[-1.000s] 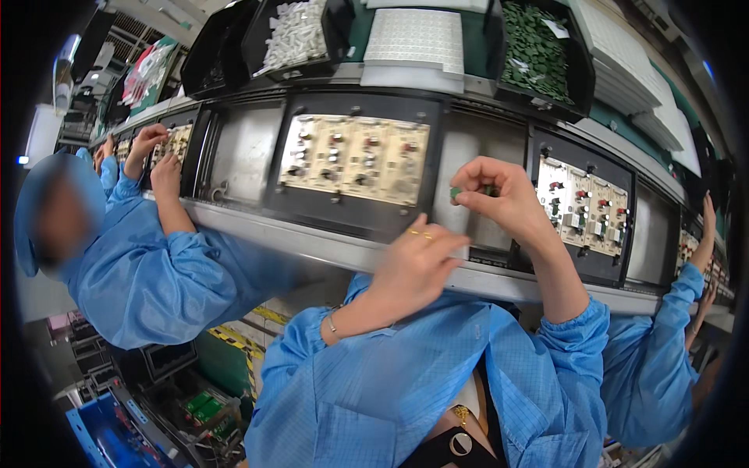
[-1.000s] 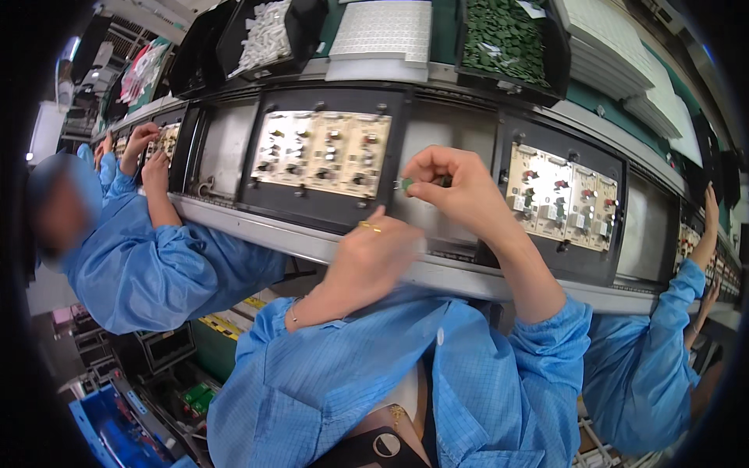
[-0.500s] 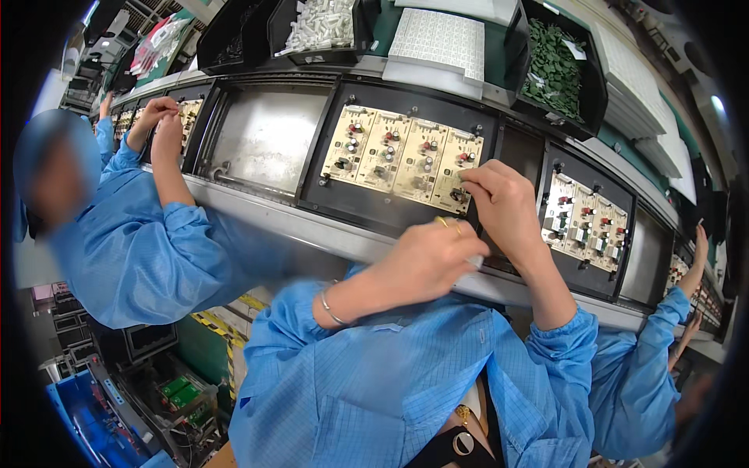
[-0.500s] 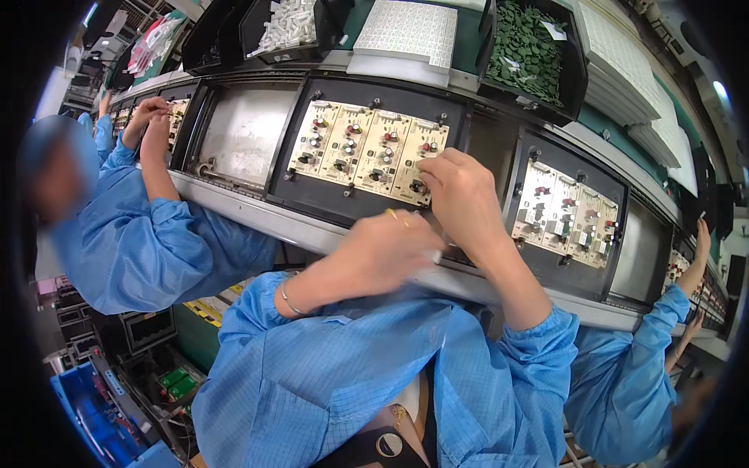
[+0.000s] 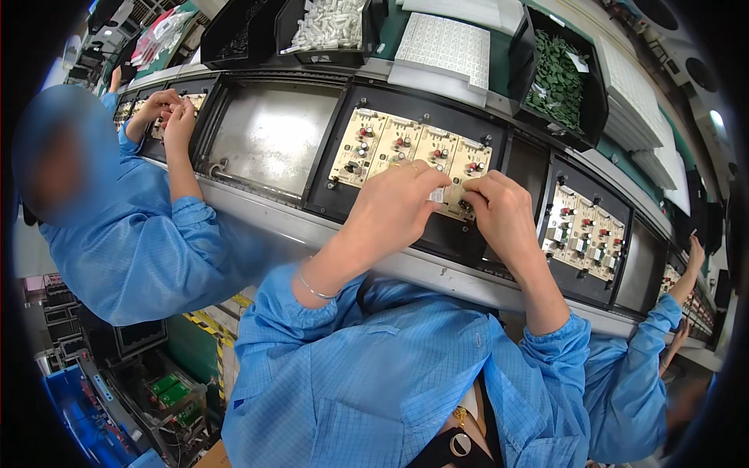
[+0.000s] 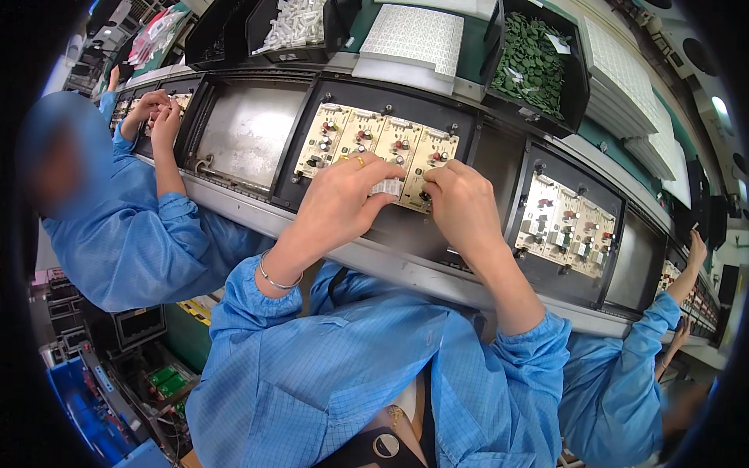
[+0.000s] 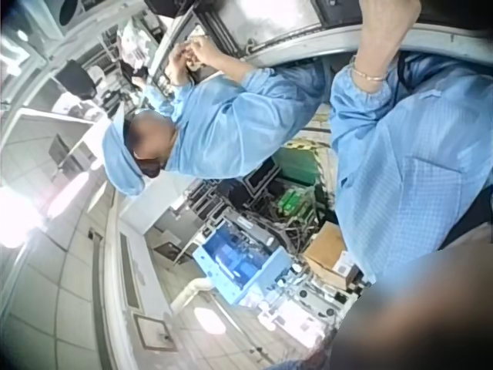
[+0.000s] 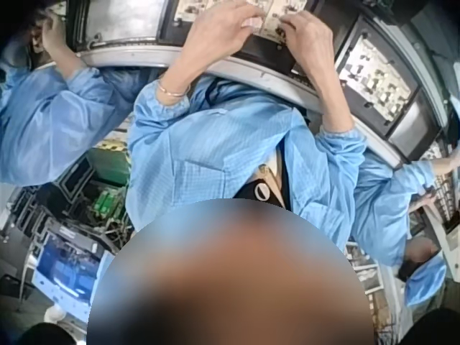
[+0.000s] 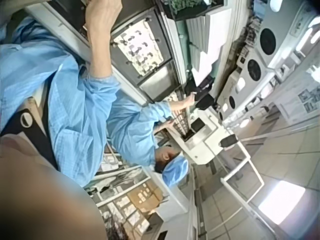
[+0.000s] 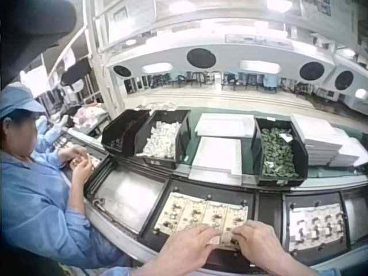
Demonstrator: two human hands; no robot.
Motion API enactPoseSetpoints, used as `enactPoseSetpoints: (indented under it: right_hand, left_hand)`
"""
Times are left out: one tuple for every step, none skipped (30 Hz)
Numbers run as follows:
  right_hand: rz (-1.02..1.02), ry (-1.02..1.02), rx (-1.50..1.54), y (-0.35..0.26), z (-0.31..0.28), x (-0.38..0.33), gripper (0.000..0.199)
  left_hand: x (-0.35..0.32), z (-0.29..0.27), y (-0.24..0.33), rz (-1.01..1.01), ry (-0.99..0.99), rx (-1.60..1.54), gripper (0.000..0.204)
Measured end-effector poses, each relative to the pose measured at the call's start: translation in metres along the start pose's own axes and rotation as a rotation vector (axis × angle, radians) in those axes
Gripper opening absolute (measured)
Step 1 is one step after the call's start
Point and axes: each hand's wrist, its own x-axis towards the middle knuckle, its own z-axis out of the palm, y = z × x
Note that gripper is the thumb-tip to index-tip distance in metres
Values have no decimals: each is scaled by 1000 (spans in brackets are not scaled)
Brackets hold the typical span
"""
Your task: The person assembles circuit boards on an assembly line conveyor belt, picking components from bins and inserting them into the circuit boards by hand.
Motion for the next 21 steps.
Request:
enactPoseSetpoints:
  right_hand:
    - [1, 2, -2, -1, -3, 2, 13]
    - [105, -28, 124, 0, -6, 5, 15]
    - [210, -56, 251, 2, -9, 8, 17]
    - [285, -63, 349, 12, -9, 10, 17]
    - [277, -47, 506, 19, -10, 14, 16]
    - [417, -56, 672, 23, -16, 16, 15]
    - [559, -65, 837, 22, -25, 19, 15]
    - [557, -64, 1001, 31, -28, 19, 17]
    - [557, -61, 998, 36, -29, 19, 17]
    - [567, -1, 1159, 39, -28, 18, 19]
    - [573, 60, 1319, 42, -30, 17, 20]
    - [610, 51, 1370, 45, -32, 17, 21]
    - [610, 54, 1370, 46, -32, 17, 21]
    - [630, 60, 1486, 47, -31, 17, 20]
    - [649, 65, 1601, 47, -29, 17, 20]
    - [647, 66, 1601, 48, -27, 16, 20]
    - [636, 46, 1622, 50, -24, 15, 19]
    - [625, 25, 1643, 50, -22, 15, 19]
    - [624, 22, 1642, 47, -21, 16, 19]
    - [619, 10, 1634, 41, -21, 17, 22]
    - [615, -2, 1626, 36, -22, 18, 25]
  left_hand:
    - [2, 1, 1, 3, 0, -1, 32]
    - [5, 3, 2, 15, 7, 20, 34]
    - [8, 5, 4, 28, 14, 42, 36]
    - [11, 7, 4, 33, 14, 41, 36]
    - [13, 10, 4, 23, -23, 61, 36]
    - [16, 13, 4, 14, -60, 81, 37]
    - [18, 16, 4, 18, -60, 78, 37]
    - [21, 20, 2, 26, -63, 109, 37]
    - [22, 24, 0, 33, -66, 141, 37]
    - [23, 28, -2, 38, -66, 138, 37]
    - [23, 32, -5, 75, -42, 162, 37]
    - [24, 35, -6, 111, -17, 186, 36]
    - [25, 35, -6, 113, -18, 186, 36]
    - [27, 34, -6, 108, -54, 172, 34]
    - [27, 34, -6, 103, -89, 159, 32]
    - [28, 33, -6, 104, -88, 160, 32]
    - [27, 33, -7, 101, -109, 159, 30]
    - [27, 33, -7, 98, -130, 159, 28]
    - [27, 32, -7, 96, -127, 159, 28]
    - [26, 32, -7, 71, -145, 164, 26]
    - [25, 32, -7, 45, -163, 168, 24]
